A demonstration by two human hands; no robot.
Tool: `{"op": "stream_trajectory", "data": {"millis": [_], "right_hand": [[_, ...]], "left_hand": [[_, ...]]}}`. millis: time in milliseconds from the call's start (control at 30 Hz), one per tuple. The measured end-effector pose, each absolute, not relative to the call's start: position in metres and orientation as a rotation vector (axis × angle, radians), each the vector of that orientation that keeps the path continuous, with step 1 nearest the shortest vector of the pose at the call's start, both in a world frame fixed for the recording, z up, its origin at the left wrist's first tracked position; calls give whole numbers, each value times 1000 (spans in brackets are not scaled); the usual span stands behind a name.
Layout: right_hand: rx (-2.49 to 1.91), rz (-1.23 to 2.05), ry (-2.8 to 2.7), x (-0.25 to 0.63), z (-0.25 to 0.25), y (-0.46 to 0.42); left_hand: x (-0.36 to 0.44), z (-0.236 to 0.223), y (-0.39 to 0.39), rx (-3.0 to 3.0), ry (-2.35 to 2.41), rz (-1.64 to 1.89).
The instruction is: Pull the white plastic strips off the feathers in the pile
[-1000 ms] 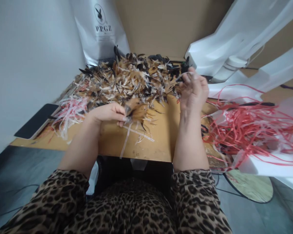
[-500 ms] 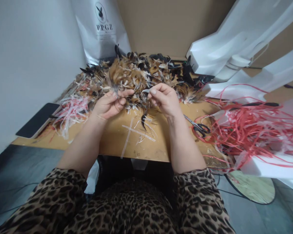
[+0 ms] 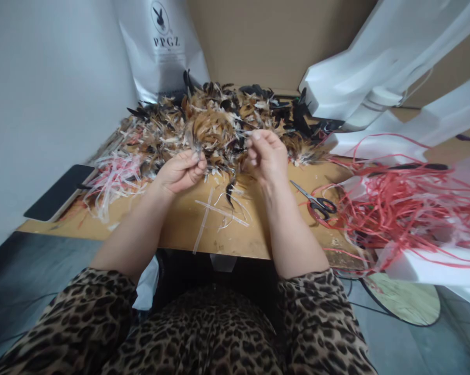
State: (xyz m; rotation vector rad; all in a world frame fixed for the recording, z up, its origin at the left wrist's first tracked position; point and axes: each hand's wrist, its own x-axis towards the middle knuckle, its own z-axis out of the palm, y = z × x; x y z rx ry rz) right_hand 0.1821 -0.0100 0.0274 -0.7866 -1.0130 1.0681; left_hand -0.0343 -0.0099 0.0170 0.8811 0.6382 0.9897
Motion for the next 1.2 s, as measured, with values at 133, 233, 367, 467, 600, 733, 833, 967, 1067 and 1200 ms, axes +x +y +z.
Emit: {"op": "stream_trajectory", "data": {"millis": [133,233,367,467,600,733,833,967,1067,1200], "right_hand": [[-756,940,-869,216,24,8],[-699,825,-534,233,32,9],[-522,602,-156,248,55,-3],[-465,487,-108,258,67,-10],[-433,522,-162,260,68,-11],[-464,740,-328,252,61,-9],[-550,904,-504,241,55,-9],[-723,873,-840,216,48,-12],[-782,919,-1093,194,44,-18],[-799,1045,-1283,172,39,-30]], "left_hand": [[-38,24,-5,808,709,1078],[-41,29,-4,779,740,1117],[-44,31,-2,784,777,1119],[-45,32,-2,803,803,1117],[-45,31,-5,903,830,1054],[-43,23,-3,1123,924,1143],[-42,19,0,1204,989,1456],[-40,28,-7,1131,836,1476],[-38,35,-16,1049,762,1251],[-34,33,-21,1000,716,1158]]}}
